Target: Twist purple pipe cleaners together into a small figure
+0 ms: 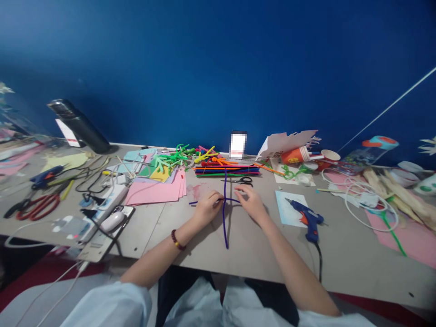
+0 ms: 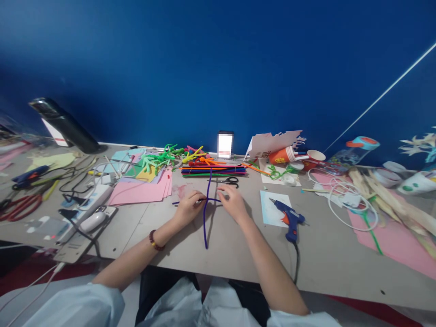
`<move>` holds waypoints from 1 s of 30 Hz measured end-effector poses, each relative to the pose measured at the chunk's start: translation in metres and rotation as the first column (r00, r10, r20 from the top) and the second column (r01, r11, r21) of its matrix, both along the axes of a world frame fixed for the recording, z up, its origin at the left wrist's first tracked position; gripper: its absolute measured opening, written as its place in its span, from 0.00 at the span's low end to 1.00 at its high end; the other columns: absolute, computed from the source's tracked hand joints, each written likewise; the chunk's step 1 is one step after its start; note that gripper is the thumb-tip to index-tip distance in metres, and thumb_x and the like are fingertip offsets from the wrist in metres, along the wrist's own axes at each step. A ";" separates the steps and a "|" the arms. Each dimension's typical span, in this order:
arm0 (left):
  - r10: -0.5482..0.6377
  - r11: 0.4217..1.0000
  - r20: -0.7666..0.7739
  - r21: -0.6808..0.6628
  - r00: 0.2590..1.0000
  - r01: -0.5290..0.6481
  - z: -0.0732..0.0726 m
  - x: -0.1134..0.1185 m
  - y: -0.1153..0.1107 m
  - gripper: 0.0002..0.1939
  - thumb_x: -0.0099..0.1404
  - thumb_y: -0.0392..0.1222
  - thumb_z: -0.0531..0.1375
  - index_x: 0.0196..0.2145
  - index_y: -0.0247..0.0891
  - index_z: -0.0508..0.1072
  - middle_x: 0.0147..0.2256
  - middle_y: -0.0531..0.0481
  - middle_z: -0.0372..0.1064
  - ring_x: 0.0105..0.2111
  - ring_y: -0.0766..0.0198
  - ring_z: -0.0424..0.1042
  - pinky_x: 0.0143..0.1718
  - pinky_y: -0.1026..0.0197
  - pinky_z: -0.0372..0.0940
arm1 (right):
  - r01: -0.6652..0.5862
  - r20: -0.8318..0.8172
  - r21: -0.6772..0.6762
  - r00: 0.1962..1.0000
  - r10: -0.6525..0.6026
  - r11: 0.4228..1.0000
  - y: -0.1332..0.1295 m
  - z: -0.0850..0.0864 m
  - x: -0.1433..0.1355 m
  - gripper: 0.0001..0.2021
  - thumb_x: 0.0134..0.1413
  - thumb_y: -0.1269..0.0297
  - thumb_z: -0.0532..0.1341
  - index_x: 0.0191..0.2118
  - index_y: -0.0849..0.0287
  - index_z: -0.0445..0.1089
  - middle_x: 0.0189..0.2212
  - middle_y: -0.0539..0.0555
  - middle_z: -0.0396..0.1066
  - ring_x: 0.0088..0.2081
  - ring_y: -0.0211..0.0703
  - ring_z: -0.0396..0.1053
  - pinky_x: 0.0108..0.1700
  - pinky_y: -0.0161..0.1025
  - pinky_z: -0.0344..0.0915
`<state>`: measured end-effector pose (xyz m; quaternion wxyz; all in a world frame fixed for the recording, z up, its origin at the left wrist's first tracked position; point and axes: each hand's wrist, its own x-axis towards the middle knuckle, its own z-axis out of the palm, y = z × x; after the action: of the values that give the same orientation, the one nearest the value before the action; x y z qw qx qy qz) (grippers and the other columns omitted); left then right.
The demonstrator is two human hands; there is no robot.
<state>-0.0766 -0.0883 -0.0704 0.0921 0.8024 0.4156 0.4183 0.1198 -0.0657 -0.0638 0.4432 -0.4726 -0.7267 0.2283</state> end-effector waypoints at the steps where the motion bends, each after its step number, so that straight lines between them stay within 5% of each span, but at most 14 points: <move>1: 0.000 1.000 0.006 -0.001 1.000 0.000 0.000 0.000 0.000 0.06 0.64 0.35 0.53 0.34 0.38 0.70 0.32 0.48 0.68 0.34 0.65 0.68 0.36 0.62 0.65 | -0.051 0.061 0.007 0.997 0.050 0.999 -0.003 0.001 -0.004 0.09 0.54 0.62 0.57 0.38 0.56 0.71 0.38 0.55 0.73 0.43 0.45 0.68 0.48 0.44 0.63; 9: 0.047 0.998 0.021 0.028 0.999 -0.047 0.002 0.001 0.000 0.06 0.63 0.35 0.54 0.32 0.38 0.71 0.30 0.47 0.68 0.33 0.65 0.68 0.34 0.63 0.64 | -0.199 0.016 -0.131 0.979 0.202 0.971 -0.012 0.002 -0.015 0.08 0.54 0.62 0.58 0.36 0.56 0.72 0.33 0.53 0.75 0.34 0.41 0.70 0.40 0.38 0.66; 18: -0.030 0.999 0.035 -0.042 0.999 0.031 -0.001 0.000 0.000 0.07 0.64 0.38 0.53 0.35 0.38 0.71 0.32 0.48 0.68 0.32 0.67 0.68 0.33 0.65 0.64 | -0.227 0.077 -0.017 0.971 0.228 0.974 -0.009 0.001 -0.013 0.06 0.55 0.67 0.57 0.33 0.56 0.72 0.31 0.54 0.71 0.35 0.42 0.68 0.40 0.39 0.64; 30: -0.043 0.999 -0.122 -0.019 0.992 0.041 -0.002 0.001 0.000 0.09 0.66 0.37 0.50 0.34 0.36 0.70 0.31 0.47 0.67 0.32 0.65 0.67 0.33 0.64 0.63 | -0.243 0.173 -0.036 0.954 0.246 0.969 -0.011 0.002 -0.013 0.06 0.56 0.69 0.56 0.33 0.57 0.71 0.32 0.54 0.71 0.38 0.43 0.66 0.42 0.39 0.62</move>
<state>-0.0756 -0.0879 -0.0728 0.0818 0.8343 0.4070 0.3627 0.1063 -0.0769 -0.0616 0.3421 -0.4005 -0.8143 0.2439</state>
